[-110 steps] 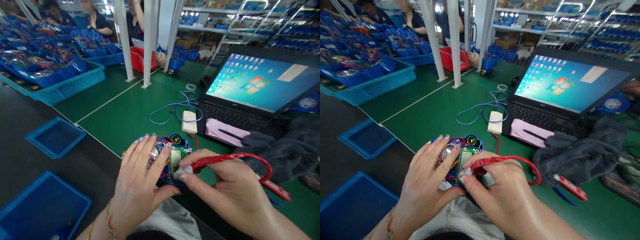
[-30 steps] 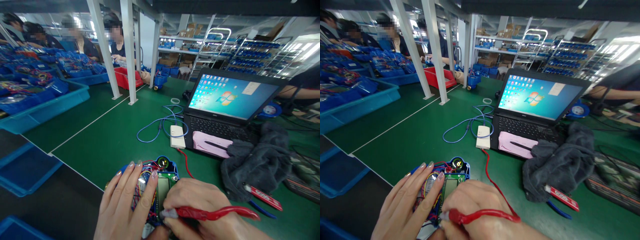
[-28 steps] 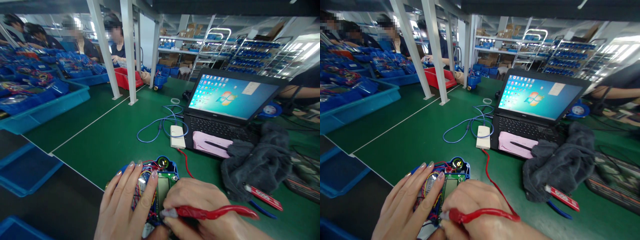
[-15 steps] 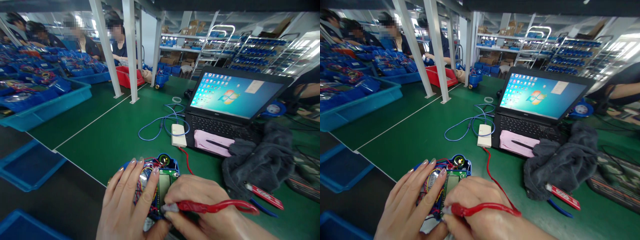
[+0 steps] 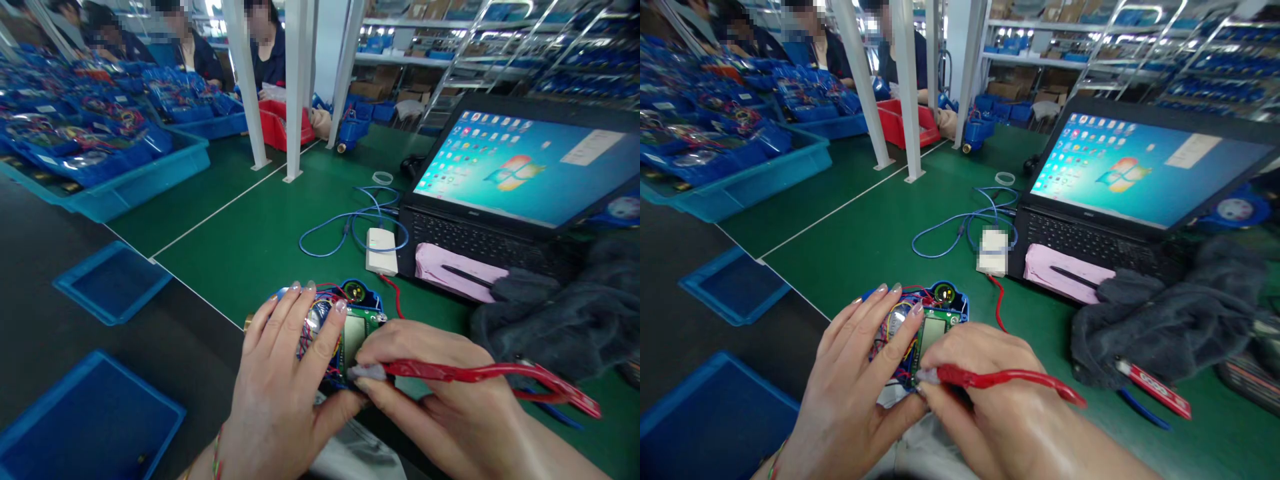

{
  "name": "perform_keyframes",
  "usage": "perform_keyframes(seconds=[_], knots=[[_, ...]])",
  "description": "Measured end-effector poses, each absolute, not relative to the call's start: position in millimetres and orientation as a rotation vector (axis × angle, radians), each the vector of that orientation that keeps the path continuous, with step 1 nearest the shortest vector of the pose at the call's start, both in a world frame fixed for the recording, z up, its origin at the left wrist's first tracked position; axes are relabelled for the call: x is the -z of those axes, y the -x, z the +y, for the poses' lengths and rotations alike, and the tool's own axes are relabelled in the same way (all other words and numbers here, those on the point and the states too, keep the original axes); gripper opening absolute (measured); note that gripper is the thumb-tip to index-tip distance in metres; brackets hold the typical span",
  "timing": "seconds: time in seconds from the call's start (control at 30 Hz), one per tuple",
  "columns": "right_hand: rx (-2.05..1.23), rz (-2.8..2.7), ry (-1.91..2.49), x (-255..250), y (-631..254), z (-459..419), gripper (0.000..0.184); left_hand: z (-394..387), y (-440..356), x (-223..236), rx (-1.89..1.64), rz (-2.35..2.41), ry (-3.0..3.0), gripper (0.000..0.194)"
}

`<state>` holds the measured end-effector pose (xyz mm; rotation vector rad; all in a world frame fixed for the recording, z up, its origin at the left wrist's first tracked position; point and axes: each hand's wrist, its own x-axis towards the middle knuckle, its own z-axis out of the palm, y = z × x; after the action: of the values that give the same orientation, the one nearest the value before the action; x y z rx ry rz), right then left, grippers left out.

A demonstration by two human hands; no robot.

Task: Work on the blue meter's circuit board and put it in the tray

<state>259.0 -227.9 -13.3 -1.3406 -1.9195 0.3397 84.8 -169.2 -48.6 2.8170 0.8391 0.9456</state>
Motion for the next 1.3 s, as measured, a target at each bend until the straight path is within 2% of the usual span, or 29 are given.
perform_keyframes(seconds=[1.3], knots=[[-0.392, -1.909, 1.335, 17.8, -260.8, -232.1, 0.012, -170.3, -83.6, 47.7, -0.944, 0.844, -2.806, 0.056]])
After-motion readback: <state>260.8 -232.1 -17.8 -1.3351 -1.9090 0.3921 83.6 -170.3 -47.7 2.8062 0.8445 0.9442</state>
